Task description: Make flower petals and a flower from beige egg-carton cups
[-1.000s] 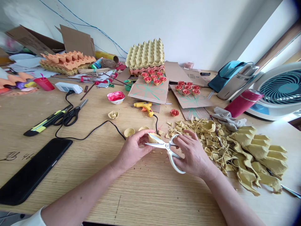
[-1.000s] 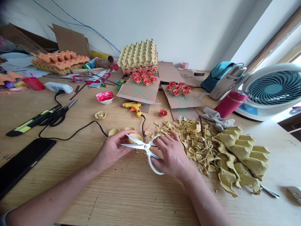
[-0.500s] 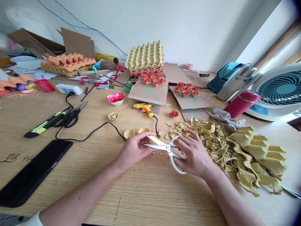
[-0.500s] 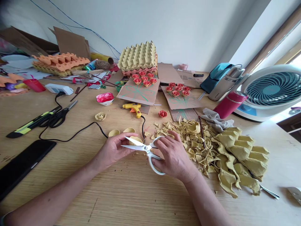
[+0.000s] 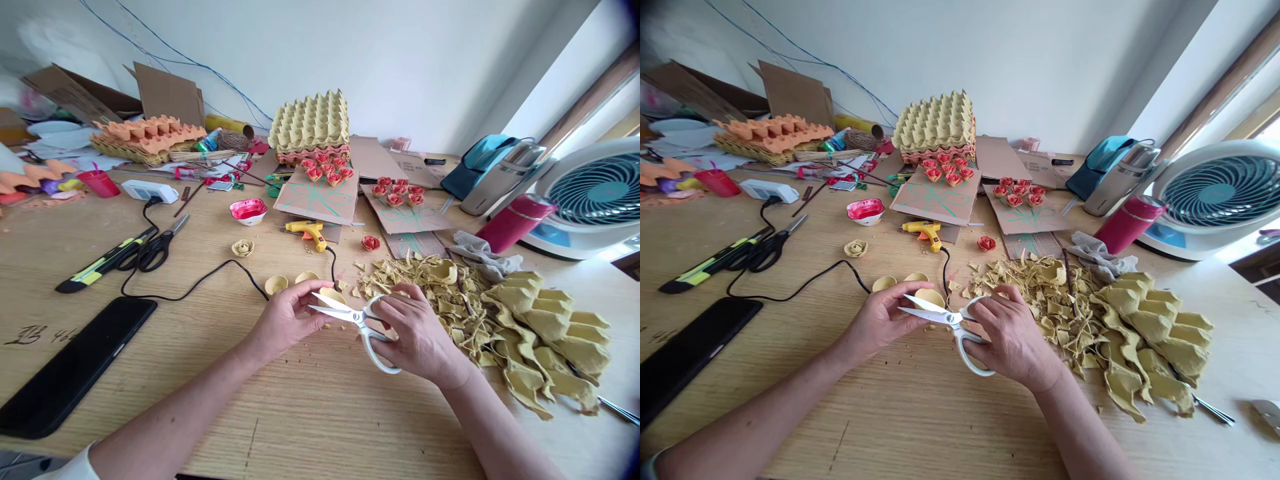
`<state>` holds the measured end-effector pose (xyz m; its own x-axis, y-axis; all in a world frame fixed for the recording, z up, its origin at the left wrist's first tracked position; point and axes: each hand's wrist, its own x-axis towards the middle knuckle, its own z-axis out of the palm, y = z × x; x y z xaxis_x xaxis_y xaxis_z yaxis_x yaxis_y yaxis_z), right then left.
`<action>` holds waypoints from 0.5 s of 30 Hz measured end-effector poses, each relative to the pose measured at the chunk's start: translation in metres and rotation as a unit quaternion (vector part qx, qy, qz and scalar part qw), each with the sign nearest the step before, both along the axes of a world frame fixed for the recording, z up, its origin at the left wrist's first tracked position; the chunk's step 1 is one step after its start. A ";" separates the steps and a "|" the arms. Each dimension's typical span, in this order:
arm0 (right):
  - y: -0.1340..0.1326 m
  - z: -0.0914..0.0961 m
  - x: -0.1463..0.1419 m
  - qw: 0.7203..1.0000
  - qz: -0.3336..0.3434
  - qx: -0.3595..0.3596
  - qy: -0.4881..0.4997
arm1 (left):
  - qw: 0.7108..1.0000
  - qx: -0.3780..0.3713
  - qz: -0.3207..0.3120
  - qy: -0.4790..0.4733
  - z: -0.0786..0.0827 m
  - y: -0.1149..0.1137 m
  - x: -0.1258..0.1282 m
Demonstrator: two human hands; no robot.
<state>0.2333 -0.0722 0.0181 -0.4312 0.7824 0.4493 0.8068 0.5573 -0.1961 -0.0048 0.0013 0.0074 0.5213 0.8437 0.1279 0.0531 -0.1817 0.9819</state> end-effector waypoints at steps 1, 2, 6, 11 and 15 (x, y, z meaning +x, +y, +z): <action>0.000 0.000 0.000 1.000 0.000 0.002 0.002 | 1.000 -0.003 0.001 -0.001 0.001 0.000 0.000; 0.000 0.000 0.000 1.000 0.000 0.005 0.003 | 1.000 -0.005 0.002 -0.001 0.001 -0.001 0.001; 0.000 0.000 0.000 1.000 0.002 0.021 -0.001 | 1.000 0.008 0.013 -0.010 0.003 -0.001 0.002; 0.001 -0.002 0.001 0.999 -0.006 0.037 -0.018 | 0.999 0.030 0.025 -0.008 -0.001 0.001 0.002; 0.003 -0.005 0.002 0.999 -0.012 0.032 -0.012 | 0.999 0.032 0.029 -0.009 -0.004 0.001 0.002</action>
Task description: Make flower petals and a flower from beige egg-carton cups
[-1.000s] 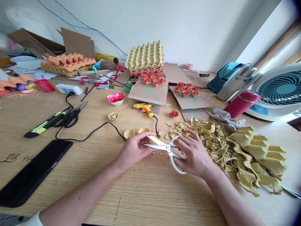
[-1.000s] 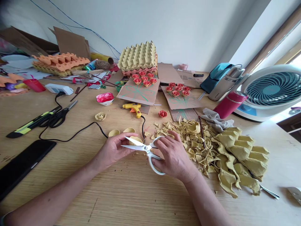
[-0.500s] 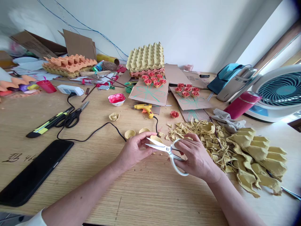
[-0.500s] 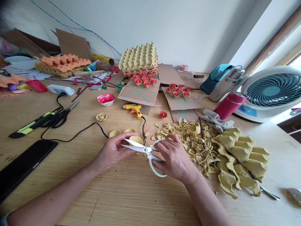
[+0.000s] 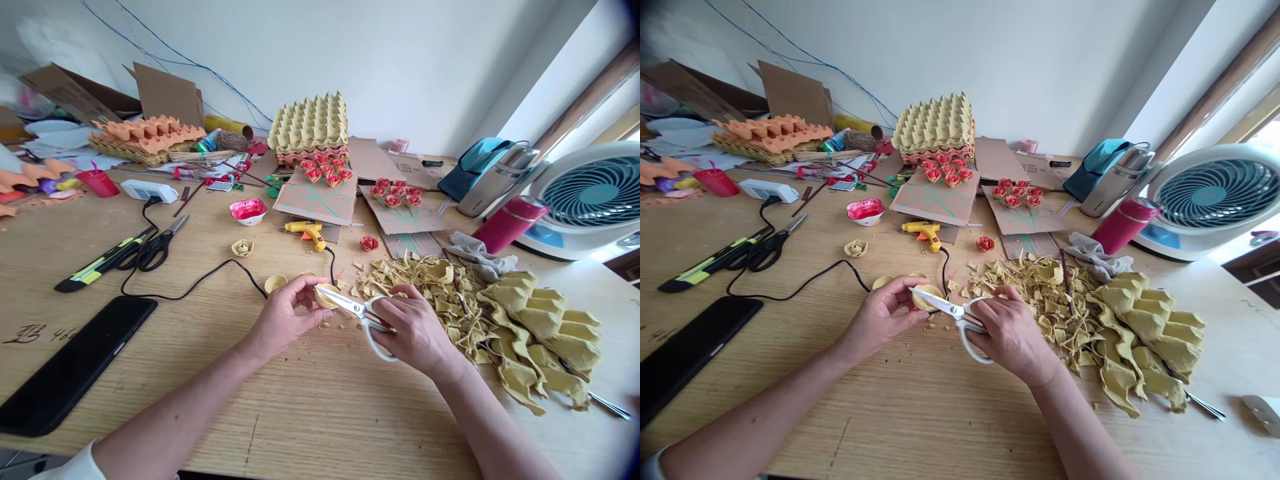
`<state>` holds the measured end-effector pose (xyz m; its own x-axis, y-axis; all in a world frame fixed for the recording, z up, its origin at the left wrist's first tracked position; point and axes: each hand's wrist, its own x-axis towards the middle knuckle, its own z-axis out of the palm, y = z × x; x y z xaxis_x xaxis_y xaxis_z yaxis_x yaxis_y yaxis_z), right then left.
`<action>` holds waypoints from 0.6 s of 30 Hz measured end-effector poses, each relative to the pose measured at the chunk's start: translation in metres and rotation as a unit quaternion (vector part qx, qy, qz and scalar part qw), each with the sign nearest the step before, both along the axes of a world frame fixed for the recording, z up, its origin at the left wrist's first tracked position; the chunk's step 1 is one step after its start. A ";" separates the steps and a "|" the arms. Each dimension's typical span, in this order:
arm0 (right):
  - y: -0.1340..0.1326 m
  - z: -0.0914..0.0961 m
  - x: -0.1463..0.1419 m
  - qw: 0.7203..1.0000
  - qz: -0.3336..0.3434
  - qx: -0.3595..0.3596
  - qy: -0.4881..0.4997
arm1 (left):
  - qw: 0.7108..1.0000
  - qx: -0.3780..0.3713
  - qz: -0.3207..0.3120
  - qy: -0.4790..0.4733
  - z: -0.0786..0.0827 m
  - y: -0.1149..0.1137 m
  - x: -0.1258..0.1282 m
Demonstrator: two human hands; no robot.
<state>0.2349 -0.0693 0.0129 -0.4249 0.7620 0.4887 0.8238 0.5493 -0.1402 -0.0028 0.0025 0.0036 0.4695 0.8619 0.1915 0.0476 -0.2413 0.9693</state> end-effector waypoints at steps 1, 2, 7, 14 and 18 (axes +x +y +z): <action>0.001 -0.001 0.000 1.000 -0.006 -0.001 0.009 | 1.000 -0.004 0.000 -0.004 -0.001 0.000 0.000; 0.002 -0.002 0.000 1.000 -0.015 -0.003 0.019 | 1.000 -0.012 -0.001 -0.011 -0.001 0.000 0.001; 0.006 -0.008 0.002 0.994 -0.068 -0.024 0.077 | 0.994 -0.075 -0.026 -0.075 -0.002 0.001 0.003; 0.005 -0.011 -0.003 0.977 -0.105 -0.111 0.149 | 0.990 -0.072 -0.059 -0.105 0.001 -0.002 0.002; 0.003 -0.007 -0.009 0.964 -0.093 -0.177 0.178 | 0.996 -0.042 -0.025 -0.081 0.000 -0.002 0.001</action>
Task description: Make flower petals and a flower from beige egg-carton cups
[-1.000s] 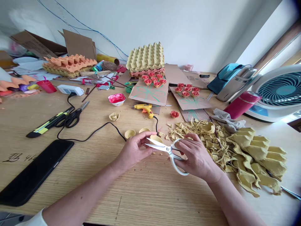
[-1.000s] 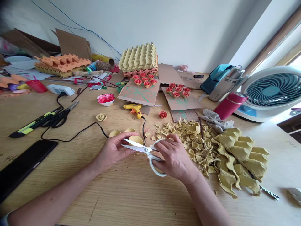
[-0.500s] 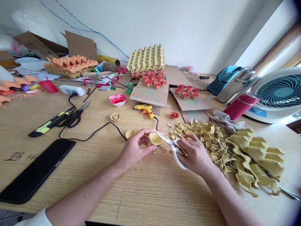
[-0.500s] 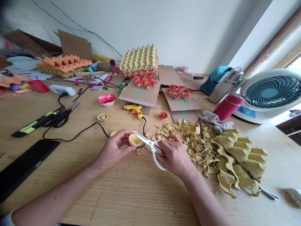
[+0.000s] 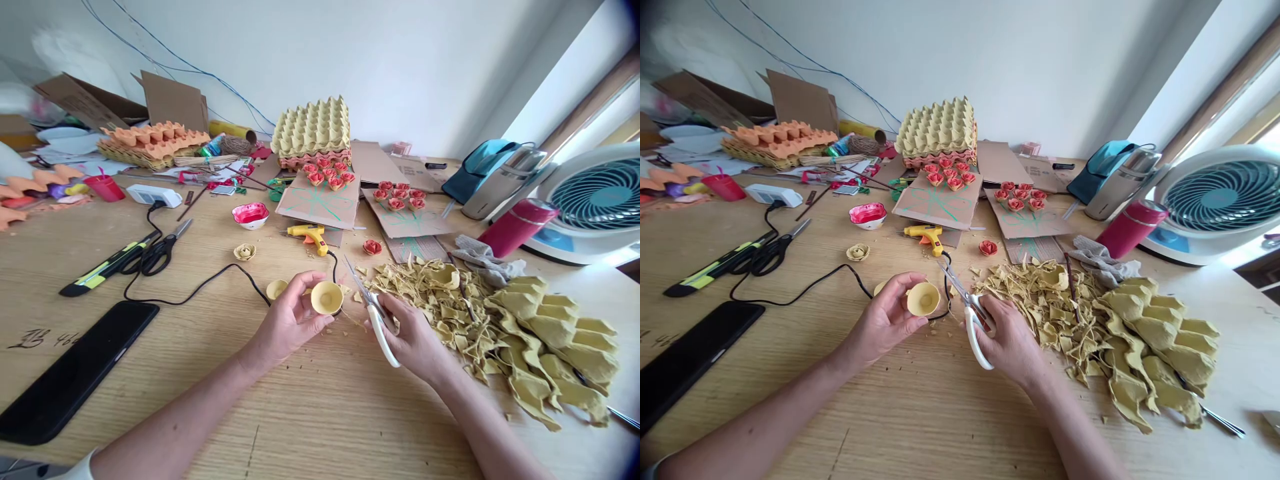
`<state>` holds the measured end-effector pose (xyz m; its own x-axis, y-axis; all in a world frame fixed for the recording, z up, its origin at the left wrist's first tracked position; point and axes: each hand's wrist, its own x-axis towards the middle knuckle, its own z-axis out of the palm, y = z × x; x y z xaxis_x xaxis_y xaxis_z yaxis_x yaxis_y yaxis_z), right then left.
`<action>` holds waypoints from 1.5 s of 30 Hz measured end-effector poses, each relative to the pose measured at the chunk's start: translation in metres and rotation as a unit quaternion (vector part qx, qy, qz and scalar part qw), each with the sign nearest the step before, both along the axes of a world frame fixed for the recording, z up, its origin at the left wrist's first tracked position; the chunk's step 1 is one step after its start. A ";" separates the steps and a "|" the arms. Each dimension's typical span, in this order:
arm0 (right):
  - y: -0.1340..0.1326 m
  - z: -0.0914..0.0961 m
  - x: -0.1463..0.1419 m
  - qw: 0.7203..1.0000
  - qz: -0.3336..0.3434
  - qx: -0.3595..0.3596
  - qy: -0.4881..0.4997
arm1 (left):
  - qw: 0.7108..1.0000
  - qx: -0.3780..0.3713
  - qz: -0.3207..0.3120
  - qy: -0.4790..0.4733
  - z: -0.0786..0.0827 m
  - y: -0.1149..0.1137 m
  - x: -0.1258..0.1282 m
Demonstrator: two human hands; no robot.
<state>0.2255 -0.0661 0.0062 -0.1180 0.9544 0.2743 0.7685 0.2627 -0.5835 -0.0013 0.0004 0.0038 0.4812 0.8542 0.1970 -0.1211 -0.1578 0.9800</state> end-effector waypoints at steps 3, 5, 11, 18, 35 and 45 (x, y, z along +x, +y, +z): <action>-0.001 0.000 -0.002 1.000 0.018 -0.023 0.007 | 0.999 0.029 0.018 0.026 0.001 0.001 0.001; -0.002 -0.003 -0.002 0.999 0.022 -0.027 0.009 | 0.998 0.044 0.019 0.031 0.001 0.000 0.001; -0.007 -0.010 -0.005 0.999 0.026 -0.043 0.009 | 0.998 0.034 0.026 0.038 0.002 -0.002 -0.001; -0.008 -0.002 -0.011 0.997 0.061 -0.034 -0.028 | 0.999 0.034 0.031 0.027 0.000 -0.003 -0.001; -0.008 0.003 -0.016 0.994 0.071 0.006 -0.083 | 0.997 0.060 0.040 0.021 0.002 -0.008 0.002; -0.008 0.001 -0.016 0.993 0.095 0.034 -0.064 | 0.994 0.080 0.058 0.041 0.002 -0.010 0.003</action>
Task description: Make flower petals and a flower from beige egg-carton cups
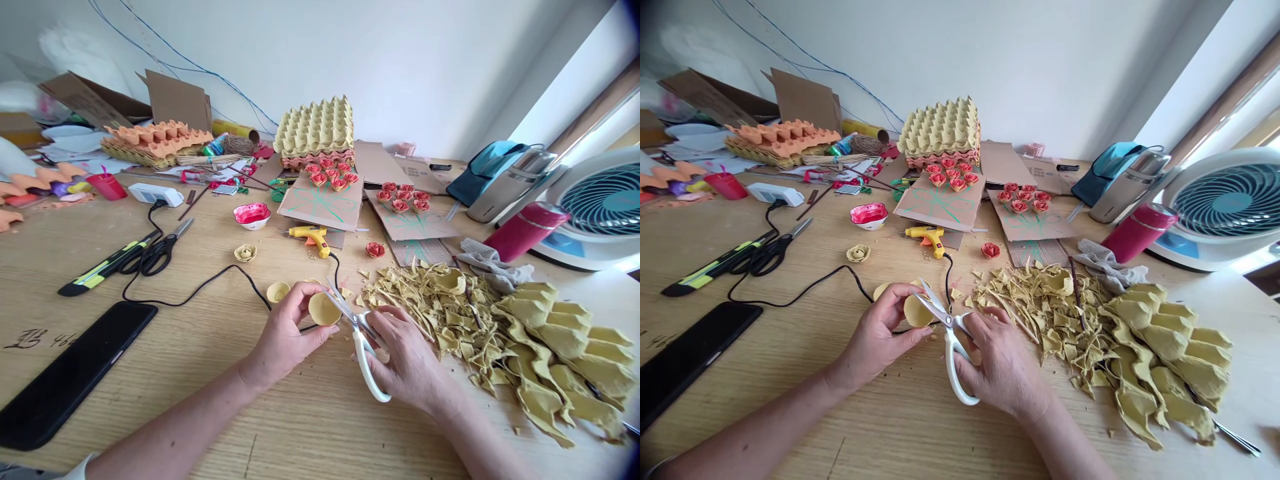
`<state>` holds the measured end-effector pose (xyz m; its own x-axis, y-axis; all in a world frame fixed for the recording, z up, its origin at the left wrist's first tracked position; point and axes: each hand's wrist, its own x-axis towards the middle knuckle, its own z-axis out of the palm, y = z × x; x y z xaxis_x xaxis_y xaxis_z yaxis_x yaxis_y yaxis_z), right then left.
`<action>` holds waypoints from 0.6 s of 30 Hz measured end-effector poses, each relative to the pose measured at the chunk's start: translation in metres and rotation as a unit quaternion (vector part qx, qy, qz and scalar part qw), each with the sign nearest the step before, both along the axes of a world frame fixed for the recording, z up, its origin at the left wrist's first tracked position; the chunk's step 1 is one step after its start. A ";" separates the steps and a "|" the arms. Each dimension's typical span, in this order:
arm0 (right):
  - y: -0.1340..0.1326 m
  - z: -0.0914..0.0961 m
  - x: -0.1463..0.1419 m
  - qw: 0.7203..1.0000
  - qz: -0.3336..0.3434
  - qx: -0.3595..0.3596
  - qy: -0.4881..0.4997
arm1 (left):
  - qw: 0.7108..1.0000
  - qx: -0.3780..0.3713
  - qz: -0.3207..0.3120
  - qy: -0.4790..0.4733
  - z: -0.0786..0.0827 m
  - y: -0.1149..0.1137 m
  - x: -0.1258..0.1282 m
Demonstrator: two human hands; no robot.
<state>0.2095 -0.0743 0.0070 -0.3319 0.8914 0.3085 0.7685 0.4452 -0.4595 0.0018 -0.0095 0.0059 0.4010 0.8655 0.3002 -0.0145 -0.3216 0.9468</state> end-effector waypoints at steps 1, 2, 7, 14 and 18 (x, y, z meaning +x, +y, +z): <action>0.000 0.000 0.000 1.000 0.004 0.002 0.003 | 1.000 -0.001 0.001 -0.004 0.000 0.000 0.000; 0.000 0.000 0.000 1.000 0.006 0.003 0.006 | 1.000 -0.003 -0.001 -0.008 0.000 0.000 0.000; -0.001 0.000 0.001 1.000 0.006 0.011 0.012 | 1.000 -0.011 -0.006 -0.016 -0.001 0.000 -0.001; 0.002 -0.008 0.005 0.998 -0.048 -0.025 0.027 | 1.000 -0.004 0.003 0.019 0.001 0.002 -0.001; 0.004 -0.008 0.006 0.985 -0.072 -0.107 0.115 | 0.999 -0.030 -0.003 0.010 0.000 0.002 0.000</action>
